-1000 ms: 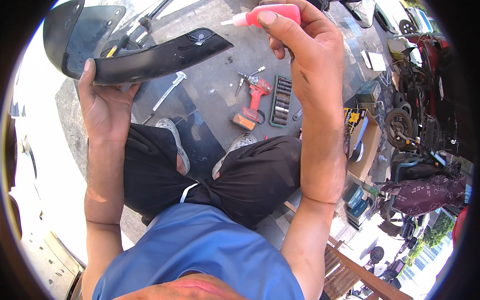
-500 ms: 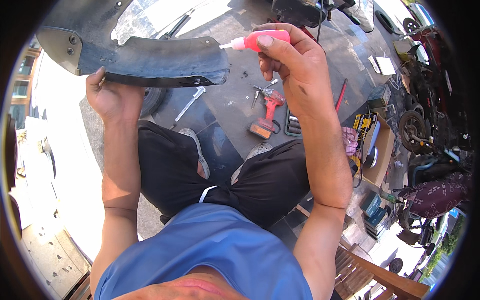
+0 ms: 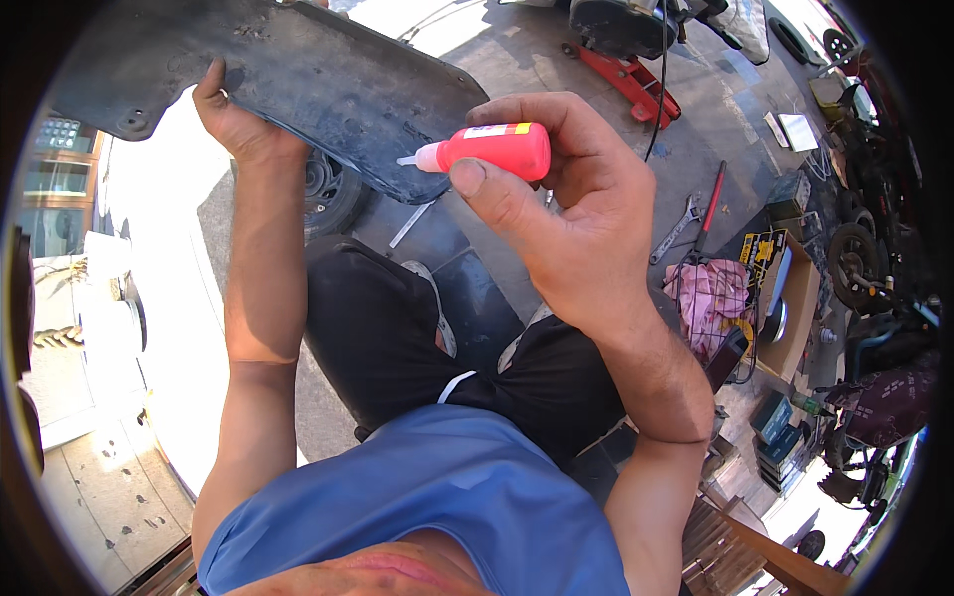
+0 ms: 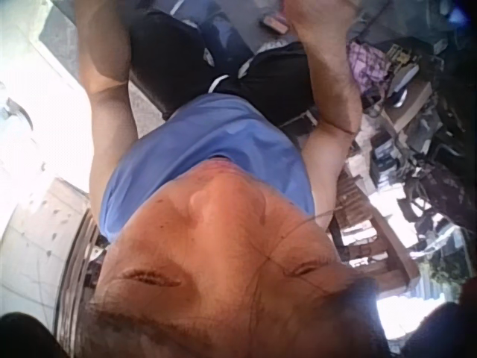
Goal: The person applies adhesive from a small bottle to a crack in a black plastic motorcycle part while holding it by hand.
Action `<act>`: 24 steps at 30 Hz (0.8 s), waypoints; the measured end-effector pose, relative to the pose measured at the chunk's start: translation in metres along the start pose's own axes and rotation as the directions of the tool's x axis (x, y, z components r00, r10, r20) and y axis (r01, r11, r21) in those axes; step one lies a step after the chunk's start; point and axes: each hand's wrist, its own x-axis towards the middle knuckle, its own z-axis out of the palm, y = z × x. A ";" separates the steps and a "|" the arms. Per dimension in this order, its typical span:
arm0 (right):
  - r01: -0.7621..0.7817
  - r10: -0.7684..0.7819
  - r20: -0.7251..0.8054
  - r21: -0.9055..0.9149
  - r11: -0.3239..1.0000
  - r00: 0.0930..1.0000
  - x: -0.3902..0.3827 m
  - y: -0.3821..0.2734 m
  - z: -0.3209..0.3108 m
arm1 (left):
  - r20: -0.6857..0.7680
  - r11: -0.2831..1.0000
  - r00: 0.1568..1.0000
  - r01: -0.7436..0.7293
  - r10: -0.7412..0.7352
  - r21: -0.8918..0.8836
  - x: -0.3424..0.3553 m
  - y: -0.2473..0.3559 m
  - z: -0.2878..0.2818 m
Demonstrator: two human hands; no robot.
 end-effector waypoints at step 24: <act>0.103 -0.022 0.221 -0.365 0.925 0.975 -0.006 0.017 0.019 | 0.553 0.917 0.741 -0.226 0.381 -0.329 0.008 -0.026 -0.051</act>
